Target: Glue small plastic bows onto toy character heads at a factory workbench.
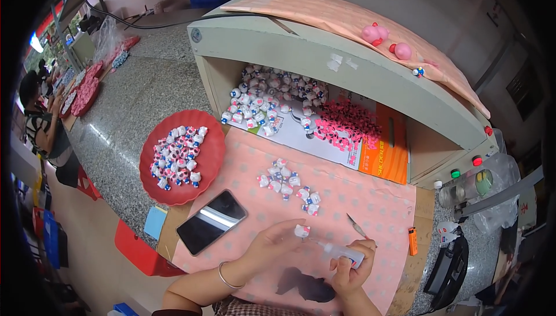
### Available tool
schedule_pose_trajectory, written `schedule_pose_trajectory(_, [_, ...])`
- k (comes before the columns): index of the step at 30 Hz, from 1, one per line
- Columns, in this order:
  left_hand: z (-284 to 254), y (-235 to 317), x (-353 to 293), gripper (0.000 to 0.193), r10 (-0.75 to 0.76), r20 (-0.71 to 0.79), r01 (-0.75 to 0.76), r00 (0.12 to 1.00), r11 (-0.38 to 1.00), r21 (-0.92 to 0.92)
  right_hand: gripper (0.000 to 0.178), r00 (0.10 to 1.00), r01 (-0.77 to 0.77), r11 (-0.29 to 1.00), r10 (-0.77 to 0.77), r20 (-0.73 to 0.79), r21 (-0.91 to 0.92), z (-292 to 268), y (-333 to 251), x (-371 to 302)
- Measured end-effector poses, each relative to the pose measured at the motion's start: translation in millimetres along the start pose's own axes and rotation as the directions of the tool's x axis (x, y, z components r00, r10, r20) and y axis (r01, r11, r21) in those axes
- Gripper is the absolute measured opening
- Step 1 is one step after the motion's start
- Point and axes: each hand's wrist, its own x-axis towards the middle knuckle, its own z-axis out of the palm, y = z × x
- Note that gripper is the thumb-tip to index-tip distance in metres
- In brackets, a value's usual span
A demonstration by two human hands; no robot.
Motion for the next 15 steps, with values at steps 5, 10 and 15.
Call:
schedule_pose_trajectory(5, [1.5,1.1,-0.7,0.038,0.004,0.001,-0.004,1.000,1.000,0.021,0.023,0.980,0.164,0.984,-0.154,0.129,-0.067,-1.5,8.0,2.5])
schedule_pose_trajectory(10, [3.5,1.9,-2.2,0.037,0.010,0.001,-0.010,1.000,0.999,0.045,0.022,0.978,0.182,0.979,-0.170,0.121,-0.094,0.2,9.3,1.7])
schedule_pose_trajectory(15, [4.4,4.0,-2.3,0.037,0.008,-0.013,-0.006,1.000,0.996,0.088,0.021,0.977,0.187,0.976,-0.173,0.123,-0.112,3.8,3.3,2.6])
